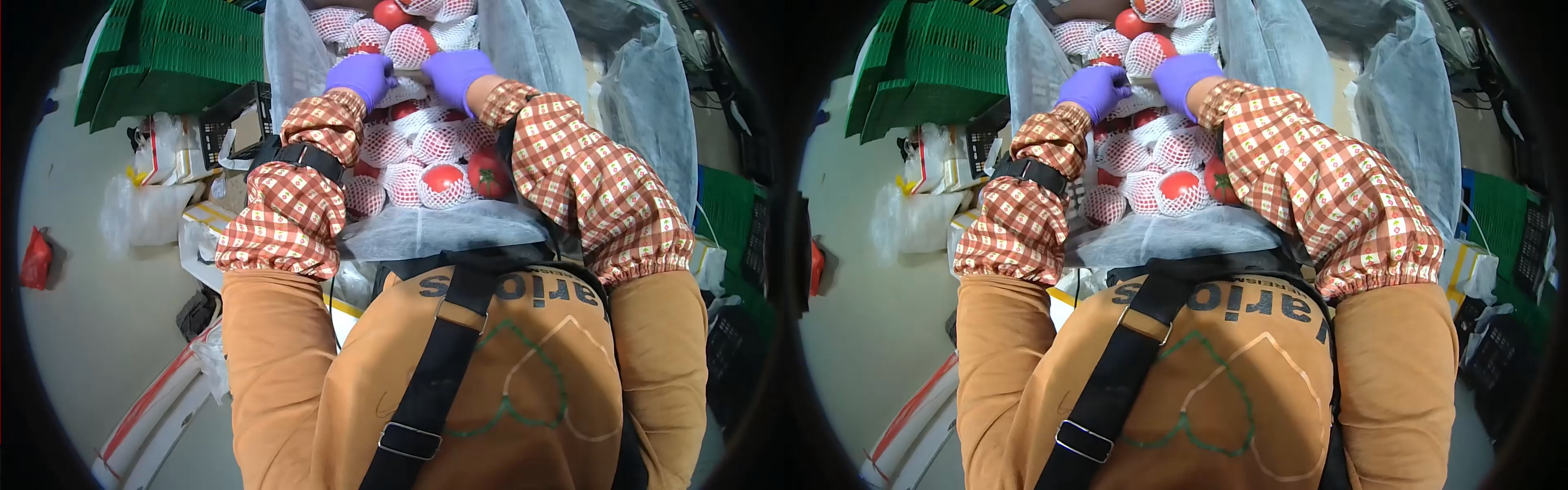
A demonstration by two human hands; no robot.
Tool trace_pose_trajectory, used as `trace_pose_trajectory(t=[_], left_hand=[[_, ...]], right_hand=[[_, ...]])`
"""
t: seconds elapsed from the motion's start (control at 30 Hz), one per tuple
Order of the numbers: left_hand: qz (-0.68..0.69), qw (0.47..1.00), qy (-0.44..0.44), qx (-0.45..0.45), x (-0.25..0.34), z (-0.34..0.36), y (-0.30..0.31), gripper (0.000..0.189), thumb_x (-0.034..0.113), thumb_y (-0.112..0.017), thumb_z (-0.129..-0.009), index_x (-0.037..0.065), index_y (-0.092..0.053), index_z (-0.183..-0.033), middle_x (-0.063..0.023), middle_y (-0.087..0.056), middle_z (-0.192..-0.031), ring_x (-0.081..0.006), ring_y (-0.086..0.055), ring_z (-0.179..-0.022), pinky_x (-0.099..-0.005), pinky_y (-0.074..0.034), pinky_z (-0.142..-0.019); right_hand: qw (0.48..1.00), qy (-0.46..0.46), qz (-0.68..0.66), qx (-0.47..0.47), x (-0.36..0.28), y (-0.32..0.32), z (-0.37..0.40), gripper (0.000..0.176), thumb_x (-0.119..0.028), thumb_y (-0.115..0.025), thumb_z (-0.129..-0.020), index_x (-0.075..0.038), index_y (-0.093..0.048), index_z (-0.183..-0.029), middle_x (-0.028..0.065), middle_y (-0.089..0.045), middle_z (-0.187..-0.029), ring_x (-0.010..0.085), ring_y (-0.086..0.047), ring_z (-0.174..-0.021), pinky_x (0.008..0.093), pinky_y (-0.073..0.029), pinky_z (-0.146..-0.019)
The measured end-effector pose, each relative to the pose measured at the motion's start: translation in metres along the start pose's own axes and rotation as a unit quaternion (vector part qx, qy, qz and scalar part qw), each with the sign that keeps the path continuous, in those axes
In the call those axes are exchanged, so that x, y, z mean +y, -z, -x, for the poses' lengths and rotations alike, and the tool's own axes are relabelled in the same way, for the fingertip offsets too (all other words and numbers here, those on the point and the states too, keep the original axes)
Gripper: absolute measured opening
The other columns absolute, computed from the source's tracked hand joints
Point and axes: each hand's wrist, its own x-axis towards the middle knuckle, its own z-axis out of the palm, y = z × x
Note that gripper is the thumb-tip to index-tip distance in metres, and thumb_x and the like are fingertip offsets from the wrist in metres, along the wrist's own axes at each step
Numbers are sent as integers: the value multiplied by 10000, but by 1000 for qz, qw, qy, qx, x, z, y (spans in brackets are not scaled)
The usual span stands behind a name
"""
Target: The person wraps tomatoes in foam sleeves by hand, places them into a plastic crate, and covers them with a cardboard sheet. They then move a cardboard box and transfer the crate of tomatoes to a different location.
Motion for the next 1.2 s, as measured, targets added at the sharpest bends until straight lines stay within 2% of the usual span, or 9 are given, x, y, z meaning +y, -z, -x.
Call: trace_pose_trajectory(t=[0.2,0.23,0.37,0.57,0.83,1.03,1.1,1.17,1.2], left_hand=[[91,955,5,283,14,25,12,198,247,-680,-822,62,-622,-861,-146,-641,-840,-321,-626,-804,-424,-489,-723],[90,955,7,282,18,35,10,198,247,-680,-822,62,-622,-861,-146,-641,-840,-321,-626,-804,-424,-489,-723],[74,995,72,3,32,62,-28,333,314,-731,-760,94,-654,-998,-135,-661,-1030,-311,-623,-1001,-411,-508,-841],[-35,979,89,-181,48,66,-50,604,398,-782,-707,11,-593,-1130,-206,-636,-1106,-343,-620,-1036,-411,-501,-904],[-46,976,125,-172,33,46,-58,396,267,-713,-718,60,-689,-1055,-159,-665,-1096,-293,-647,-1027,-401,-534,-863],[21,974,165,-156,43,56,-18,492,345,-704,-667,6,-681,-1023,-209,-657,-1072,-323,-646,-998,-389,-524,-857],[86,986,143,17,41,63,-16,584,405,-679,-694,-2,-636,-1111,-214,-640,-1118,-331,-624,-1045,-375,-506,-889],[120,986,115,26,42,60,-15,598,433,-644,-766,-7,-596,-1168,-202,-642,-1117,-319,-620,-1061,-356,-492,-900],[276,956,93,45,43,53,-21,586,455,-635,-788,2,-598,-1157,-197,-651,-1094,-331,-627,-1027,-369,-493,-891]], right_hand=[[993,9,23,115,29,10,-39,261,-272,-506,-872,-182,-652,-1068,135,-679,-969,328,-660,-881,440,-517,-744],[993,14,21,114,31,13,-41,266,-276,-506,-871,-182,-650,-1074,137,-678,-974,325,-658,-887,440,-516,-742],[993,-62,-83,52,26,40,-41,301,-280,-547,-873,-142,-688,-1101,149,-660,-1104,308,-629,-1049,393,-490,-905],[997,18,-48,66,37,34,-50,281,-315,-522,-843,-161,-715,-978,131,-688,-977,326,-662,-904,415,-514,-814],[997,70,2,28,43,40,-49,273,-344,-553,-814,-157,-712,-932,122,-692,-893,327,-666,-841,413,-523,-764],[996,73,-32,30,46,36,-51,281,-346,-557,-814,-175,-720,-966,123,-696,-922,311,-668,-854,401,-521,-788],[997,65,-35,24,49,38,-52,279,-342,-560,-811,-177,-721,-970,124,-696,-927,311,-668,-859,399,-521,-793],[997,65,-34,25,46,39,-50,272,-335,-564,-807,-177,-722,-962,127,-696,-925,316,-667,-869,400,-521,-800],[998,42,-37,8,42,41,-50,273,-298,-562,-796,-172,-714,-986,125,-695,-944,320,-667,-881,409,-521,-805]])
